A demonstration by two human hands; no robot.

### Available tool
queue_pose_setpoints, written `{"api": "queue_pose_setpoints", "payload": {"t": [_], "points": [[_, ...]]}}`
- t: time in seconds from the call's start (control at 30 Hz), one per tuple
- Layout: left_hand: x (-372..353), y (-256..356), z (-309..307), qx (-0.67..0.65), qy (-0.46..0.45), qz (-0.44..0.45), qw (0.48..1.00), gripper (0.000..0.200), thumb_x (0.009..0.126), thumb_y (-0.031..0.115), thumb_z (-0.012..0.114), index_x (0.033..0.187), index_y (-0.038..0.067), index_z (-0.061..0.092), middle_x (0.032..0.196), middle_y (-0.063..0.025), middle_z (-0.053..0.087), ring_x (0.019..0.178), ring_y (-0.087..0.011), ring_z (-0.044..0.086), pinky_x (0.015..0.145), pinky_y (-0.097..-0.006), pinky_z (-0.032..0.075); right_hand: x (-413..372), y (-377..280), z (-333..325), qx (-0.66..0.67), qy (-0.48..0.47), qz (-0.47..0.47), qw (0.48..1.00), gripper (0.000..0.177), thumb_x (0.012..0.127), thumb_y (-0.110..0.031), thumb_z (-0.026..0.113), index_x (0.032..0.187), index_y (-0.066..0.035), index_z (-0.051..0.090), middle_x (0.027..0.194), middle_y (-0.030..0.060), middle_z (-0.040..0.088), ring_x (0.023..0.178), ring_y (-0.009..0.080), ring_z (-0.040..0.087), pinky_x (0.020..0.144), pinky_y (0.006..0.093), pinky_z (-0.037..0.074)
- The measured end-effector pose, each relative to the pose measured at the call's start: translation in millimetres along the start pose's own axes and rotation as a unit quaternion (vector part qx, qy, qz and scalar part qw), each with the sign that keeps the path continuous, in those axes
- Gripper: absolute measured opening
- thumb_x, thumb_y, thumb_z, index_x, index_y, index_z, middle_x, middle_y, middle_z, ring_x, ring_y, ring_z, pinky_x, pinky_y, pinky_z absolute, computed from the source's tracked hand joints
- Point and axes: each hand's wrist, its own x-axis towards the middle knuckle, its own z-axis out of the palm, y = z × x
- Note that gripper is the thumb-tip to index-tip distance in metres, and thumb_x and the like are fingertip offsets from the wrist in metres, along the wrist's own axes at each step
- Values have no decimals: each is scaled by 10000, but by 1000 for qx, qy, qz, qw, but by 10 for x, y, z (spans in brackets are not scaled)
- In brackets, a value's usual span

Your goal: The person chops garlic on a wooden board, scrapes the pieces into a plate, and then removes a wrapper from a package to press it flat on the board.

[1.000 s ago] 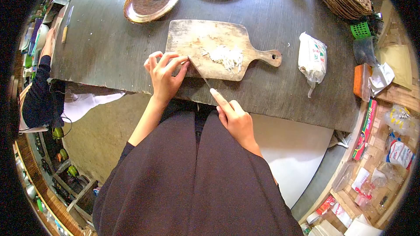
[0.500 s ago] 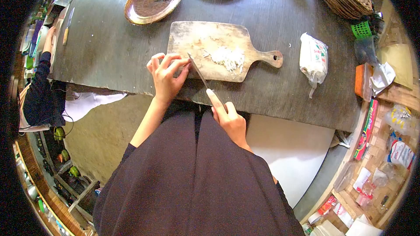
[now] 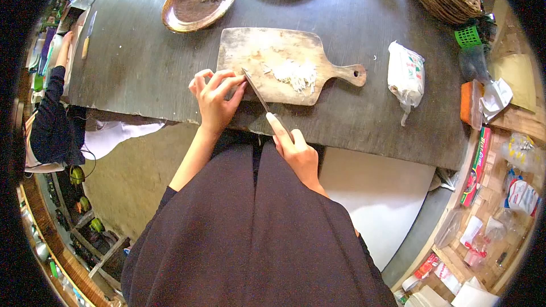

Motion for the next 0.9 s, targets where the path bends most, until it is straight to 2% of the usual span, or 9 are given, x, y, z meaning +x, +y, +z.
{"api": "queue_pose_setpoints", "payload": {"t": [0.5,0.57,0.9], "points": [[-11,2,-23,-1,-9,-5,1000,169,785,236,825,949,224,788,1053,90,716,1066,-240,523,983,-421,317,19,-23,25,-15,4,-3,1000,520,973,-258,674,1469,-370,568,781,51,483,510,252,588,508,386,534],[5,-10,-33,1,-3,-4,1000,169,785,237,826,950,225,789,1052,91,717,1065,-239,523,982,-420,317,10,-57,-11,12,-32,25,999,513,993,-158,648,1472,-319,560,825,102,558,643,343,655,603,464,513],[-7,-7,-24,-4,0,-4,1000,152,809,261,806,955,226,780,1051,94,708,1066,-231,519,982,-434,314,13,-96,-37,-10,-42,33,999,511,990,-158,657,1465,-321,568,835,94,567,647,334,659,610,466,516]]}}
